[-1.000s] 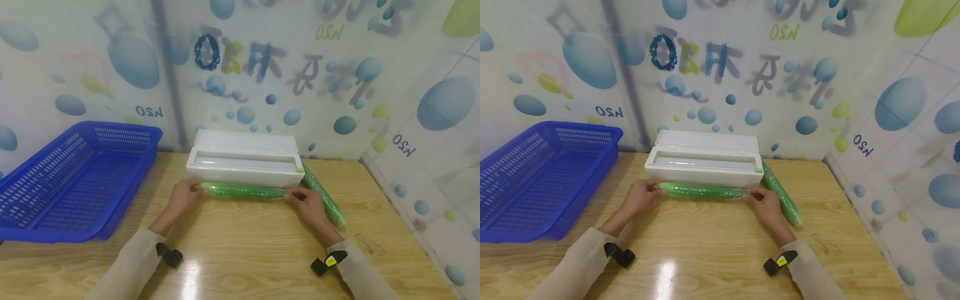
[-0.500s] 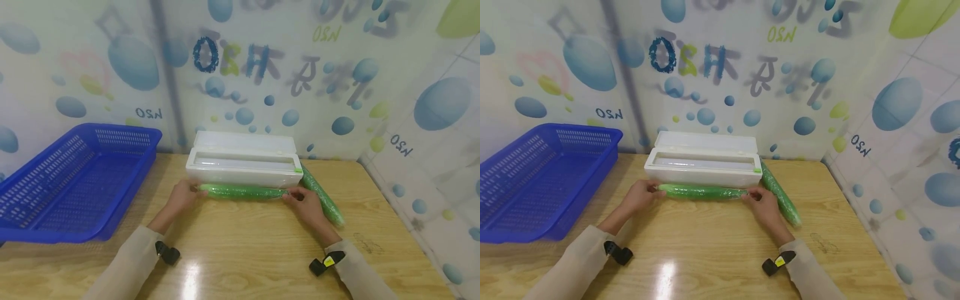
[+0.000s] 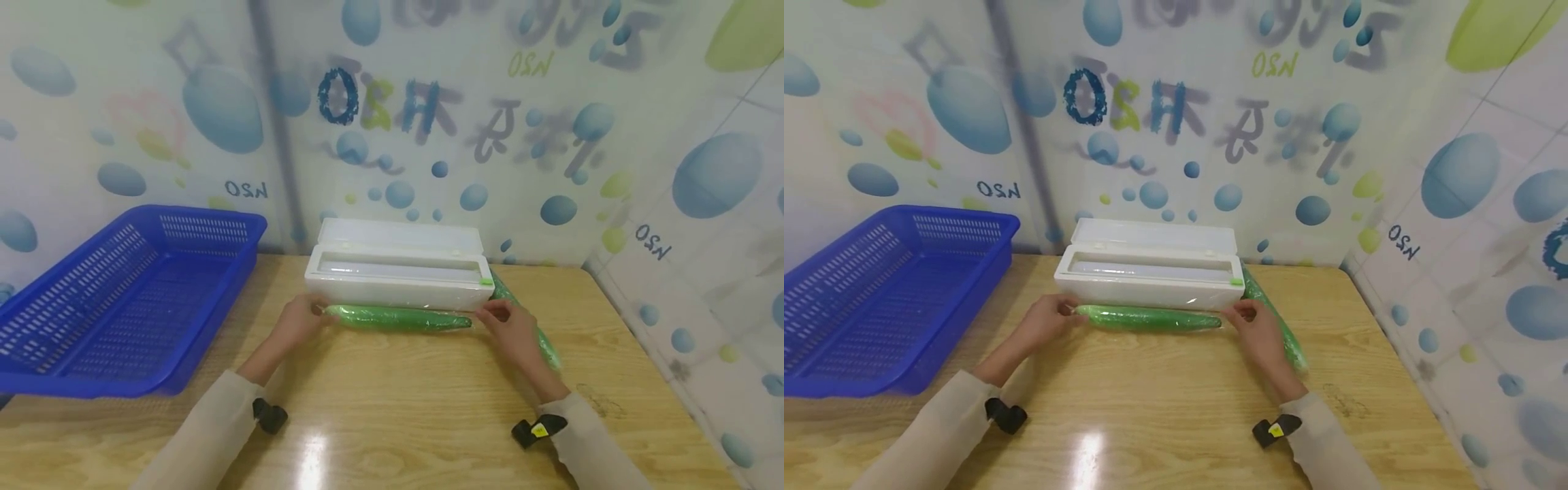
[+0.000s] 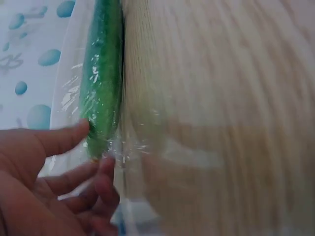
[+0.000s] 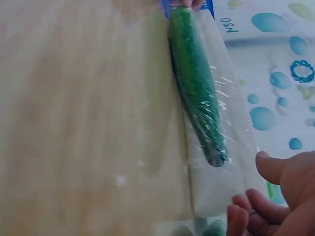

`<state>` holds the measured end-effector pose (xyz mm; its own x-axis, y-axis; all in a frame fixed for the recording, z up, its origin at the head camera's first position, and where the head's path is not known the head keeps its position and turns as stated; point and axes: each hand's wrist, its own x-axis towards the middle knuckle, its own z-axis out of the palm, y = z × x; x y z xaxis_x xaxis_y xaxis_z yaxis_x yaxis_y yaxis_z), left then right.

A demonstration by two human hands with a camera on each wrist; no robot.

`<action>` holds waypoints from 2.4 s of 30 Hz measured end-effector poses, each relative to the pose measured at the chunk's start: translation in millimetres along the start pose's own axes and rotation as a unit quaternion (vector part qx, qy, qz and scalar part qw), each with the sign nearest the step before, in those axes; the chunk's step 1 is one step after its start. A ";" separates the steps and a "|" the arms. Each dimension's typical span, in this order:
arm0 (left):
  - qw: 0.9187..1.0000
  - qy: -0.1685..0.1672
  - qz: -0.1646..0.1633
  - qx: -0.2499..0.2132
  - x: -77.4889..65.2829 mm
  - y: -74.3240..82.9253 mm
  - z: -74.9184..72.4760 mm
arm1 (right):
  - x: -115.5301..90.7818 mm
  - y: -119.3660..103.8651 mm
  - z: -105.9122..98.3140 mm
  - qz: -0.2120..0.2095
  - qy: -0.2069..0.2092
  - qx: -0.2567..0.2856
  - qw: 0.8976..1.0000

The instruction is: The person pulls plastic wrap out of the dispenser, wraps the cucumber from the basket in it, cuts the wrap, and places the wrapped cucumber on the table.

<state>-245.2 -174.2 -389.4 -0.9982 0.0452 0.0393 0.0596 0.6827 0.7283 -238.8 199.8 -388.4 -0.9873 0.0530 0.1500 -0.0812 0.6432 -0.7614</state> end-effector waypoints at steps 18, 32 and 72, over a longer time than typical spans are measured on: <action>0.977 0.002 0.211 -0.033 39.9 101.7 44.4 | 39.2 4.7 5.3 -0.069 0.063 0.027 0.995; 0.962 -0.025 0.272 0.006 66.6 164.5 111.9 | 38.1 15.1 3.4 -0.078 0.099 0.016 0.992; 0.967 0.029 0.154 0.199 76.4 186.5 145.8 | 43.2 10.1 10.9 -0.123 0.112 -0.018 0.986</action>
<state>-309.5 63.0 -350.4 -0.9307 0.2582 0.2591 0.3406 0.8702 0.3560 -283.8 200.2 -396.6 -0.8829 0.0569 0.4661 -0.3054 0.6845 -0.6620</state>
